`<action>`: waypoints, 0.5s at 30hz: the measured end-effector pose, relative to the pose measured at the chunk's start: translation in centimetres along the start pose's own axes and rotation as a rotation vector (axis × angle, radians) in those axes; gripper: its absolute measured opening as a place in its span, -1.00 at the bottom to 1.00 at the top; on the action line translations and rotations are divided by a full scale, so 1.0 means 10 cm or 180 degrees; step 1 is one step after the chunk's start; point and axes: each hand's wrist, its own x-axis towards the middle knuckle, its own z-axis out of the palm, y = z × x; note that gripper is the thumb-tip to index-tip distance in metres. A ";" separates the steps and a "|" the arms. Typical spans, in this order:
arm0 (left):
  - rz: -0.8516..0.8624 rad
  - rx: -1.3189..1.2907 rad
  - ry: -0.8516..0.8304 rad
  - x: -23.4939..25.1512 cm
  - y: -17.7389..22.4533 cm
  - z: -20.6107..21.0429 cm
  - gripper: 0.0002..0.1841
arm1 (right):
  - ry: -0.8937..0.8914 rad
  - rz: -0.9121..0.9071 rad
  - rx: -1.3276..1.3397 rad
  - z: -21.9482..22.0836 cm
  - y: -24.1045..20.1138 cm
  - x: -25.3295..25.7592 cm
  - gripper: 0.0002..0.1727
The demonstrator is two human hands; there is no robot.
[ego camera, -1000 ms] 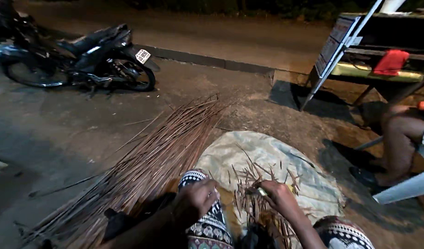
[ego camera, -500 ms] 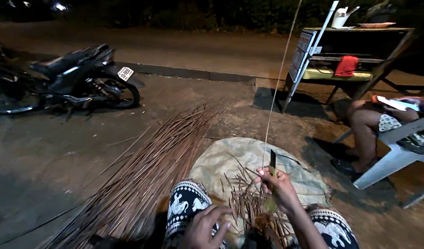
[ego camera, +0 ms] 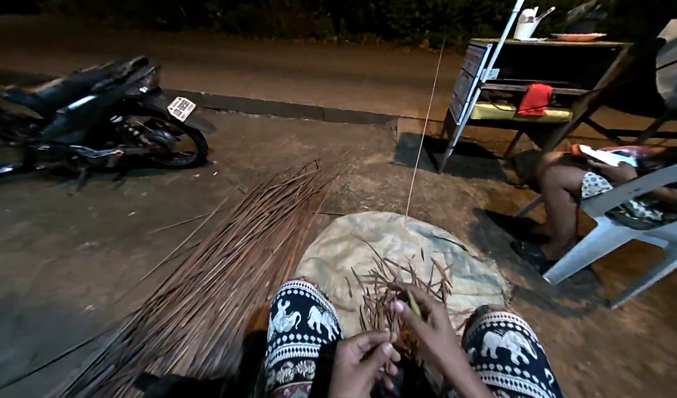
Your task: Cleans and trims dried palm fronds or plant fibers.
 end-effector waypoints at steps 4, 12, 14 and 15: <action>-0.0152 -0.0214 0.0027 0.00 0.01 -0.12 -0.79 | -0.0424 -0.0080 -0.0619 -0.02 0.09 -0.21 -0.52; -0.0027 -0.0084 -0.0335 -0.15 0.04 -0.24 -0.80 | -0.0017 -0.0041 -0.0386 -0.21 0.10 0.01 -0.60; -0.0096 0.0007 -0.0481 -0.21 0.07 -0.27 -0.81 | 0.0007 0.0024 -0.0128 -0.31 0.13 0.14 -0.60; -0.0130 0.0026 -0.0550 -0.24 0.08 -0.30 -0.81 | -0.0006 0.0031 -0.0049 -0.36 0.15 0.20 -0.62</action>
